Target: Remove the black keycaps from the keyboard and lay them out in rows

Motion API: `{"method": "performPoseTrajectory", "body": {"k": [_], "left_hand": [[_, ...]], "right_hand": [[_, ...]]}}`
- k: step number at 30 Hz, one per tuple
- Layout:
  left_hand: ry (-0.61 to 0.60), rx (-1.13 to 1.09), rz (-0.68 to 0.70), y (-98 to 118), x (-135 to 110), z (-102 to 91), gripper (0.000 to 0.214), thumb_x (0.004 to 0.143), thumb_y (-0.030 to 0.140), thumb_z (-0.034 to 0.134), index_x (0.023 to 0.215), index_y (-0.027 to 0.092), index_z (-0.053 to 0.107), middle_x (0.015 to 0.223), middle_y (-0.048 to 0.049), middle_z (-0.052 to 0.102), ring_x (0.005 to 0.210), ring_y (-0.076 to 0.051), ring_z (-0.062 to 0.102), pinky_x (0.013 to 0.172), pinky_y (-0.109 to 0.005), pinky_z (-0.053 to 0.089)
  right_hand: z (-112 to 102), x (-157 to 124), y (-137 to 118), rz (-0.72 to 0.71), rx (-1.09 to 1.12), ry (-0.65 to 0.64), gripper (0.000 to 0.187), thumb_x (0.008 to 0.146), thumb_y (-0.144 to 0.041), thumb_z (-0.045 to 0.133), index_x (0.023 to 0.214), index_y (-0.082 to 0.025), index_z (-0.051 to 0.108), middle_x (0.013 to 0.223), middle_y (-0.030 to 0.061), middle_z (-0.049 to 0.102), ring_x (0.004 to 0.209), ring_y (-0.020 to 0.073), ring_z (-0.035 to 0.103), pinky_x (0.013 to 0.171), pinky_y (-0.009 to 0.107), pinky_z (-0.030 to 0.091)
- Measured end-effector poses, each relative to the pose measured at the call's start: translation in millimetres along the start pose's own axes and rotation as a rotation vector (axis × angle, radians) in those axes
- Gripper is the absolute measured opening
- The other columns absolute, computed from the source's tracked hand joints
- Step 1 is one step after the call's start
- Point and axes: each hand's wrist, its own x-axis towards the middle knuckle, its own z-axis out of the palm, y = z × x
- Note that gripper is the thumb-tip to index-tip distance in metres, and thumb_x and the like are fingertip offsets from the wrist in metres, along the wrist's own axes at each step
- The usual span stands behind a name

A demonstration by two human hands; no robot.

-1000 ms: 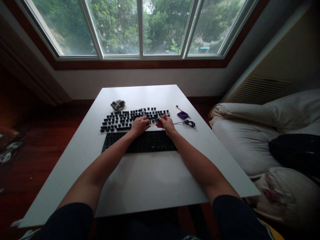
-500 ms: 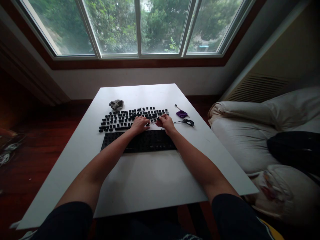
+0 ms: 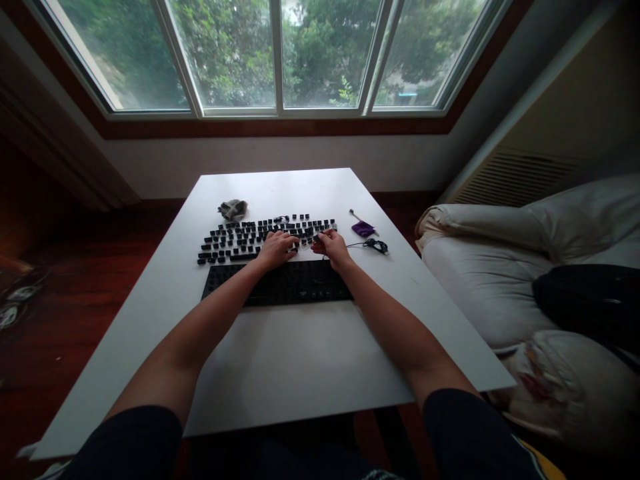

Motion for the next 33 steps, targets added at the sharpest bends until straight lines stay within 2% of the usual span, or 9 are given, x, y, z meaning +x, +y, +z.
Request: {"method": "performPoseTrajectory", "body": {"k": [5,10,23,33], "left_hand": [[-0.046,0.008,0.032,-16,-9,-9.5,0.025,0.087,0.033,0.067,0.111,0.029,0.073,0.111,-0.0057,0.071,0.107,-0.028,0.055,0.092,-0.043,0.035],[-0.053,0.005,0.020,-24,-11,-8.7,0.023,0.087,0.028,0.064,0.107,0.029,0.074,0.109,-0.0042,0.072,0.105,-0.027,0.055,0.091,-0.043,0.035],[0.019,0.002,-0.019,-7,-7,-2.5,0.022,0.088,0.039,0.067,0.106,0.028,0.074,0.111,-0.0067,0.068,0.108,-0.028,0.054,0.094,-0.043,0.036],[0.016,0.010,-0.019,-3,0,6.3,0.019,0.089,0.033,0.064,0.105,0.028,0.074,0.109,-0.0072,0.067,0.107,-0.028,0.054,0.094,-0.044,0.036]], "right_hand": [[-1,1,1,0.001,0.007,-0.007,0.021,0.090,-0.028,0.065,0.089,-0.023,0.044,0.067,-0.0013,0.069,0.057,0.0152,0.070,0.051,0.023,0.059],[-1,0,1,0.004,0.009,-0.007,0.022,0.090,-0.028,0.065,0.090,-0.024,0.043,0.066,-0.0024,0.069,0.057,0.0150,0.070,0.051,0.024,0.059],[0,-3,-3,0.008,-0.001,-0.008,0.031,0.087,-0.036,0.070,0.091,-0.024,0.041,0.068,-0.0034,0.068,0.058,0.0146,0.071,0.052,0.023,0.059],[-1,-1,-2,0.026,0.019,-0.007,0.030,0.087,-0.034,0.069,0.092,-0.024,0.042,0.068,-0.0033,0.069,0.058,0.0147,0.071,0.053,0.024,0.060]]}}
